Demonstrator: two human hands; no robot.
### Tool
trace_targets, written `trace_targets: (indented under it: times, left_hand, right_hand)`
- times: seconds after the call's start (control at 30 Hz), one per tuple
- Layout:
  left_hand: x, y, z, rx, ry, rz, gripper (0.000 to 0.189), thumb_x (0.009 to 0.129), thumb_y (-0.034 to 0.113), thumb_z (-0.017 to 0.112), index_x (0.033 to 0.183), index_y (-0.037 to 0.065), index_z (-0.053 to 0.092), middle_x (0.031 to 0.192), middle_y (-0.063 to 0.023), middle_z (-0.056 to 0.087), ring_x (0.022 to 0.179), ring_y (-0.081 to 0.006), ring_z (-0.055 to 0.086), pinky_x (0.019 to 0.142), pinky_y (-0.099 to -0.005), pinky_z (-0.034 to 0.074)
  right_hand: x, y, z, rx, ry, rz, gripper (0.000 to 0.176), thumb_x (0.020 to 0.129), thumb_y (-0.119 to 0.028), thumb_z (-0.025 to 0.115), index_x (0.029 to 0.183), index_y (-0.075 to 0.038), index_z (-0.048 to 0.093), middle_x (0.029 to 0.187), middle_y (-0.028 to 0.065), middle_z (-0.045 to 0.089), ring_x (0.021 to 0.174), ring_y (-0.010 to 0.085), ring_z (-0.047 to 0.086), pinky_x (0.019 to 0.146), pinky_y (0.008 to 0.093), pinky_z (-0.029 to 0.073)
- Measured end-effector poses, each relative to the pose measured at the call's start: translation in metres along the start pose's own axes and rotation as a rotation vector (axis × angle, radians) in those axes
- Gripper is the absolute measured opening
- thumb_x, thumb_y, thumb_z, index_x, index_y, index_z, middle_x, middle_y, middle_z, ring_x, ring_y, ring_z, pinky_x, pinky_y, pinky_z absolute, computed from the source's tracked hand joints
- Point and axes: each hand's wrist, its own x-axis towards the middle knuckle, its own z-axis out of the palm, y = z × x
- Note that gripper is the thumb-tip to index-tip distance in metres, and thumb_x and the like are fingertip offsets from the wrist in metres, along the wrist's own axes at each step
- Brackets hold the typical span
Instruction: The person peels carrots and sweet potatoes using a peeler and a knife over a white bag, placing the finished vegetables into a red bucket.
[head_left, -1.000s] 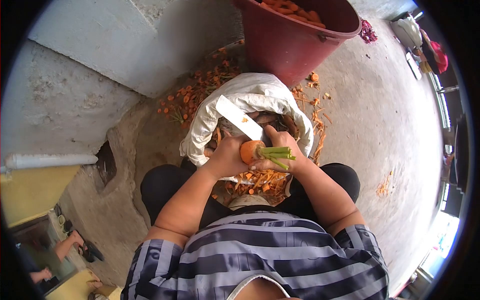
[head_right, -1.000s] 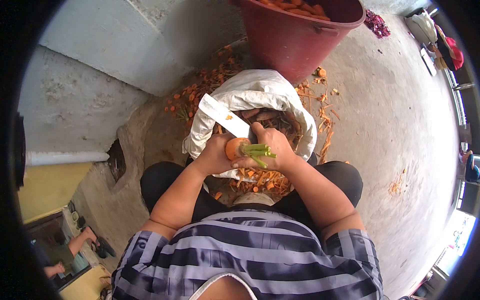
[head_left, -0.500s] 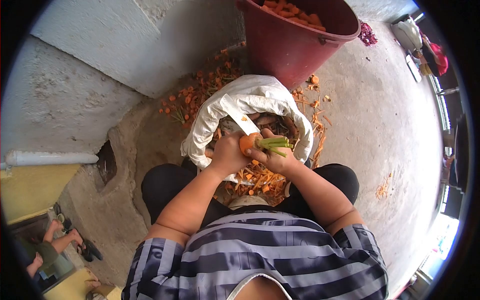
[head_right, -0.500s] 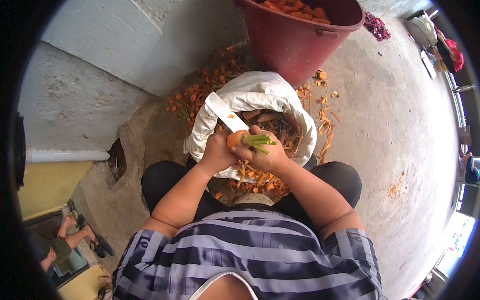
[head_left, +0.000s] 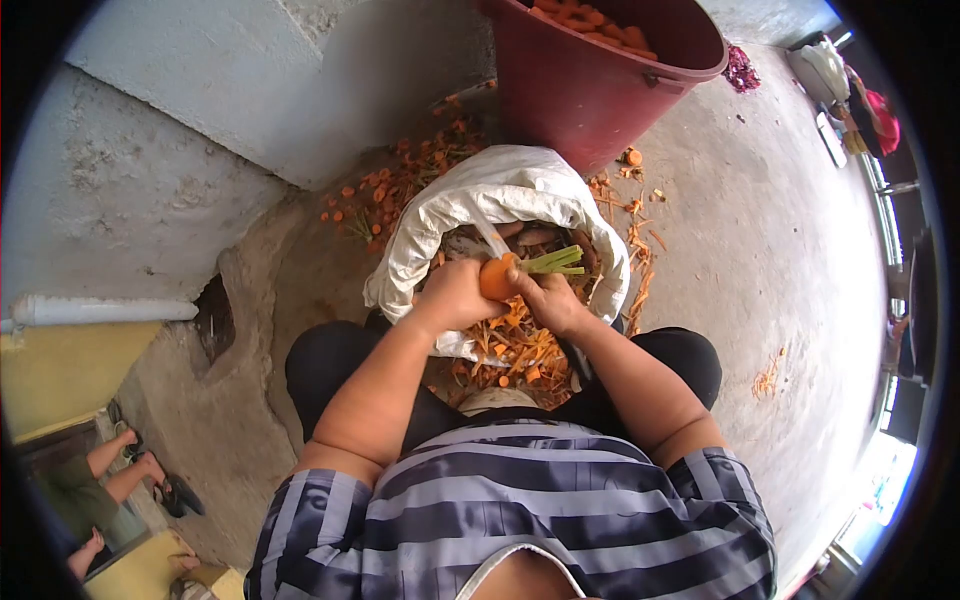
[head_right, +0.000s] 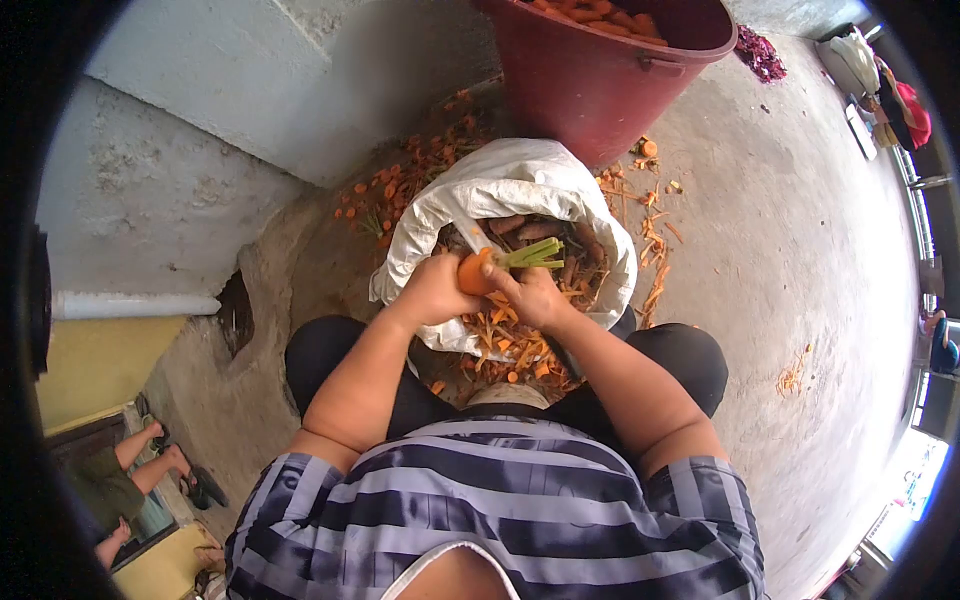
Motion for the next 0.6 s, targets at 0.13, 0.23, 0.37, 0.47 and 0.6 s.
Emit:
trace_targets:
  times: [0.13,0.23,0.37,0.47,0.6]
  left_hand:
    - [0.008,-0.028,0.009,-0.307,-0.199,0.169,0.042,0.055,0.025,0.073,0.084,-0.001,0.058,0.083,-0.0200,0.061,0.078,-0.0344,0.059,0.070,-0.0383,0.047]
    - [0.004,-0.011,0.017,0.029,0.075,-0.030,0.037,0.060,0.024,0.071,0.083,-0.001,0.055,0.079,-0.0194,0.061,0.076,-0.0350,0.059,0.068,-0.0401,0.047]
    - [0.002,-0.014,0.034,0.118,0.291,-0.024,0.038,0.066,0.022,0.067,0.090,-0.003,0.050,0.084,-0.0222,0.059,0.078,-0.0371,0.058,0.068,-0.0414,0.047]
    - [0.008,-0.019,0.036,-0.114,0.321,-0.065,0.046,0.064,0.021,0.070,0.097,-0.004,0.048,0.088,-0.0208,0.059,0.079,-0.0325,0.060,0.070,-0.0376,0.047]
    - [0.021,-0.049,0.041,-0.790,0.157,0.039,0.050,0.068,0.023,0.074,0.103,0.000,0.047,0.090,-0.0078,0.059,0.080,-0.0152,0.058,0.072,-0.0265,0.046]
  right_hand:
    - [-0.002,-0.004,0.002,-0.128,-0.042,-0.193,0.050,0.080,-0.042,0.057,0.095,0.006,0.058,0.085,0.0221,0.060,0.083,0.0296,0.059,0.075,0.0375,0.044]
    - [-0.005,-0.013,0.004,-0.201,-0.005,0.041,0.052,0.081,-0.046,0.053,0.092,0.005,0.059,0.078,0.0216,0.061,0.076,0.0323,0.060,0.071,0.0386,0.045]
    - [-0.001,0.000,0.013,-0.129,0.040,0.205,0.059,0.083,-0.054,0.044,0.083,0.003,0.057,0.065,0.0151,0.056,0.061,0.0244,0.056,0.057,0.0352,0.044]
    - [0.005,-0.004,0.003,0.313,-0.013,0.447,0.054,0.086,-0.056,0.036,0.063,-0.008,0.044,0.047,0.0015,0.036,0.036,0.0123,0.033,0.036,0.0278,0.033]
    - [0.002,-0.011,-0.018,0.414,-0.117,0.552,0.057,0.086,-0.055,0.040,0.073,0.000,0.055,0.053,-0.0001,0.039,0.044,0.0091,0.037,0.039,0.0260,0.031]
